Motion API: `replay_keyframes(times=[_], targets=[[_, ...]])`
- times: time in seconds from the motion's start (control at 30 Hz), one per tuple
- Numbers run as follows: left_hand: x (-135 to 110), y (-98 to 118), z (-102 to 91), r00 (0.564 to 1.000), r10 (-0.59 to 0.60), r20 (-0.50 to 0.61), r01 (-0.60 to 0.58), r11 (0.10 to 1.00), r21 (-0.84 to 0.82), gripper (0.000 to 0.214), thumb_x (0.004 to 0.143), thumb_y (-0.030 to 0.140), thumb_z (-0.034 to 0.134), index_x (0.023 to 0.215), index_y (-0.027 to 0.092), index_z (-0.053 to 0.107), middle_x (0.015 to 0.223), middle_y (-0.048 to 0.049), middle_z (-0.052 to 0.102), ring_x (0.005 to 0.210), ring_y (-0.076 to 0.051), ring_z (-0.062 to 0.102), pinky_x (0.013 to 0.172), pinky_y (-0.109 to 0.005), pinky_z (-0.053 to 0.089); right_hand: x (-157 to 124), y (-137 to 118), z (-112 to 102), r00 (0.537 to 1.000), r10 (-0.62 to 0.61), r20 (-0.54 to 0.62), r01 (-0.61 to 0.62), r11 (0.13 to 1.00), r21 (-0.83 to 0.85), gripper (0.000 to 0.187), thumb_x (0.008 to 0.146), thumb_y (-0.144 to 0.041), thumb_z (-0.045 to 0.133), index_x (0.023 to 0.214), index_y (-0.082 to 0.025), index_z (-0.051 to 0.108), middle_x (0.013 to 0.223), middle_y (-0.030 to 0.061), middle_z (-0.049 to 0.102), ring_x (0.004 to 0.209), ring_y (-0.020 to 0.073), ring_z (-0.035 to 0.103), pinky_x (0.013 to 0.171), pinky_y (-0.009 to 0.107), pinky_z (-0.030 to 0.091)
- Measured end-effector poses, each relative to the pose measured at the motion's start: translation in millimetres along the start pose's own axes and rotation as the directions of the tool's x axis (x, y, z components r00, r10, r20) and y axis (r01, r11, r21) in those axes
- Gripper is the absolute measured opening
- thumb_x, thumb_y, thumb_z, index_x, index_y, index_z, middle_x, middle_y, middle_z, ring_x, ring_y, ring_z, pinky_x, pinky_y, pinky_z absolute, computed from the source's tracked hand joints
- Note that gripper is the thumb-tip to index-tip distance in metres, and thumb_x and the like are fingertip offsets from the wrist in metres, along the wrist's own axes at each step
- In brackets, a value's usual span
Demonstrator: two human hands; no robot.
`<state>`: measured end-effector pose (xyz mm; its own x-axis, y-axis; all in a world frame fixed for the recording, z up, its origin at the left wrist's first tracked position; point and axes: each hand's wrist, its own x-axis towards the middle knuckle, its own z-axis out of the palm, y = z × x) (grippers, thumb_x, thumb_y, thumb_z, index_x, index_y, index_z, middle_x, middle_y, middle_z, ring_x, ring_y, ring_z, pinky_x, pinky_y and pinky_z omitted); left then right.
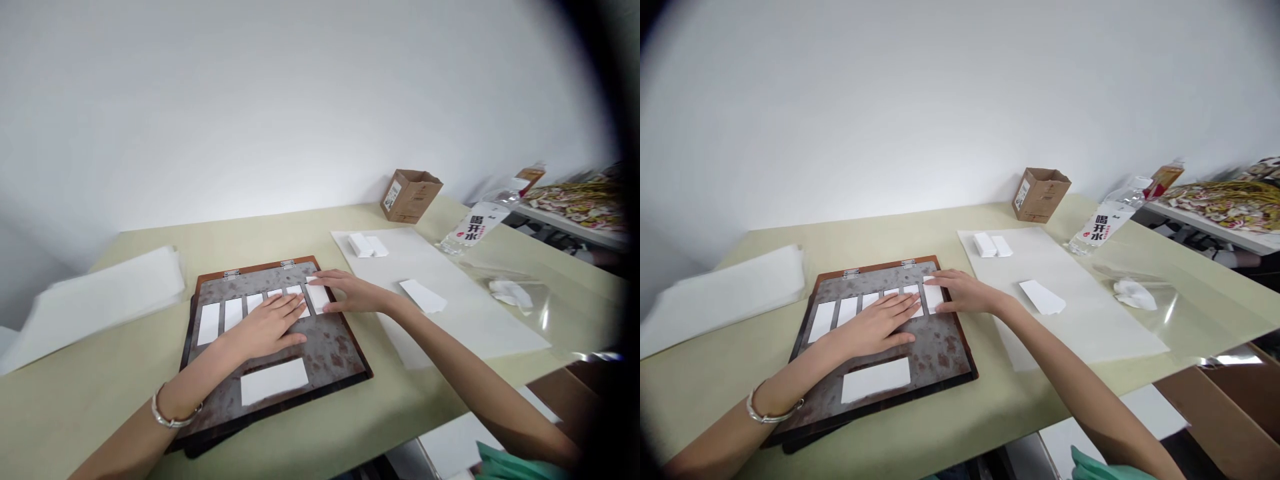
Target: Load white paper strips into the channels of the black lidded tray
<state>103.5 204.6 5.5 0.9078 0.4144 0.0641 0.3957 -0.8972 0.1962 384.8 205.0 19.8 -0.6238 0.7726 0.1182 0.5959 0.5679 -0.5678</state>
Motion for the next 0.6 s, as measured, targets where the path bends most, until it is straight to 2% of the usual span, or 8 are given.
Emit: replay_keyframes(times=[0.1,0.2,0.27,0.4,0.6], targets=[[-0.6,-0.4,-2.2,1.0,0.0,0.003,0.0,1.0,-0.003,0.056,0.093,0.05,0.049,0.14,0.021,0.038,0.149,-0.0124,0.032,0.135,-0.031,0.035,0.11,-0.057,0.03,-8.3,-2.9,4.9,0.979,0.087,-0.186,-0.063,0.989,0.131,0.052,0.091,-0.044,0.057,0.137,-0.023,0.043,0.144,0.0105,0.039,0.13,0.0295,0.04,0.107,0.056,0.032],[2.2,-1.4,-7.9,1.0,0.013,0.002,-0.013,1.0,-0.003,0.056,0.094,0.05,0.048,0.141,0.021,0.036,0.15,-0.0126,0.032,0.136,-0.03,0.035,0.111,-0.057,0.029,-17.0,-2.1,12.8,0.908,0.206,-0.365,-0.105,0.955,0.277,0.051,0.094,-0.042,0.051,0.14,-0.023,0.038,0.145,0.0111,0.038,0.128,0.0288,0.043,0.104,0.055,0.036],[6.4,-0.5,-12.1,1.0,0.029,0.005,-0.029,1.0,0.002,0.057,0.095,0.049,0.047,0.143,0.022,0.033,0.151,-0.0127,0.03,0.137,-0.031,0.032,0.112,-0.058,0.027,-20.8,0.4,17.2,0.861,0.26,-0.437,-0.104,0.931,0.35,0.049,0.095,-0.041,0.05,0.139,-0.023,0.039,0.144,0.011,0.039,0.127,0.0284,0.044,0.104,0.054,0.038],[16.7,6.1,-14.8,0.994,0.098,0.044,-0.099,0.995,0.004,0.059,0.095,0.05,0.046,0.145,0.026,0.028,0.153,-0.0113,0.025,0.139,-0.031,0.027,0.113,-0.06,0.023,-22.8,5.6,20.8,0.805,0.319,-0.5,-0.081,0.894,0.44,0.046,0.094,-0.042,0.051,0.136,-0.023,0.043,0.142,0.0108,0.041,0.126,0.0277,0.045,0.103,0.053,0.039],[24.6,7.3,-10.9,0.991,0.117,0.072,-0.117,0.993,0.0,0.059,0.094,0.051,0.046,0.144,0.024,0.03,0.152,-0.0116,0.028,0.139,-0.031,0.028,0.113,-0.06,0.023,-25.6,6.0,21.1,0.797,0.331,-0.505,-0.055,0.873,0.484,0.046,0.094,-0.042,0.051,0.135,-0.022,0.045,0.141,0.0107,0.043,0.125,0.0273,0.046,0.103,0.053,0.039]])
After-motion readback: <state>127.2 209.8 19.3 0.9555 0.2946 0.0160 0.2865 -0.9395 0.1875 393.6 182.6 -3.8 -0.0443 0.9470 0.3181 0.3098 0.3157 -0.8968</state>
